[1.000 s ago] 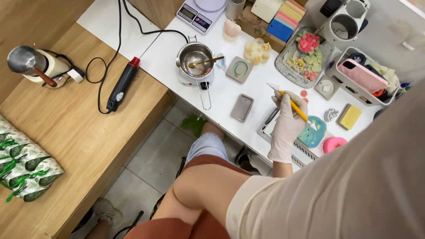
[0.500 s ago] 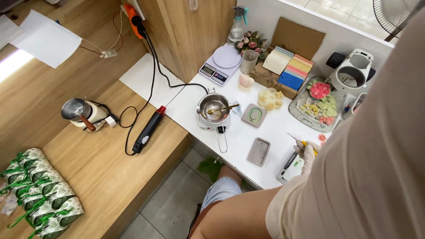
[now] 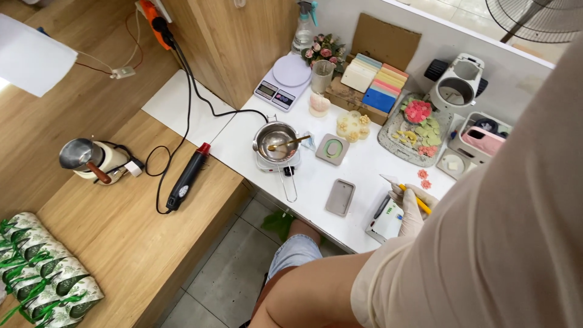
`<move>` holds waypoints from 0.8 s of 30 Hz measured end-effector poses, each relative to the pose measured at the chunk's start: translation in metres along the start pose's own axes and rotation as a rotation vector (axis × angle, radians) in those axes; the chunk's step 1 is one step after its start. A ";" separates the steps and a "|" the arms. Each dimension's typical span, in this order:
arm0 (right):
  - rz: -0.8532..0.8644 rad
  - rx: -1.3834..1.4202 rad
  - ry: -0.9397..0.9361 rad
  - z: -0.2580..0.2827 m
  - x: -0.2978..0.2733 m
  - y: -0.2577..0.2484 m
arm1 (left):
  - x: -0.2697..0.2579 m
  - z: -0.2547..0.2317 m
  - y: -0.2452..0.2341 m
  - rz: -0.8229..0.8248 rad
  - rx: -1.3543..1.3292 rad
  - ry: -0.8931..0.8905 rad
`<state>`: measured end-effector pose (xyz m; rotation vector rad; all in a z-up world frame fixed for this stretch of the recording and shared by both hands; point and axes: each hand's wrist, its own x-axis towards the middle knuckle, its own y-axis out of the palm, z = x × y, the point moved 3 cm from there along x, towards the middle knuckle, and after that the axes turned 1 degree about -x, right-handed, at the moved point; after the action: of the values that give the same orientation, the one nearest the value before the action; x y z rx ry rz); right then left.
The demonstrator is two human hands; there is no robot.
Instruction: The person places small red wax pieces into a pink silicone candle mold using a pencil-like tool, pressing them into position, then uses a heat gun to melt wax in a metal pot on a warmer. They alternate between arranging wax in the mold and heating the pot.
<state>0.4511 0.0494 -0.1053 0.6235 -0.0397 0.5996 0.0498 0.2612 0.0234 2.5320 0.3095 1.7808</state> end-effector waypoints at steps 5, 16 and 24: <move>-0.117 -0.043 0.023 0.114 -0.039 0.032 | 0.070 -0.027 0.137 -0.002 -0.197 0.005; -0.448 -0.111 -0.046 0.227 -0.112 -0.091 | 0.123 -0.046 0.282 0.036 -0.724 0.044; -0.690 -0.109 -0.165 0.299 -0.161 -0.165 | 0.074 0.030 0.304 0.088 -1.122 0.085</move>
<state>0.4484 -0.3077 0.0162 0.5355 -0.0097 -0.1217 0.1454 -0.0207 0.1243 1.6573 -0.6368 1.4301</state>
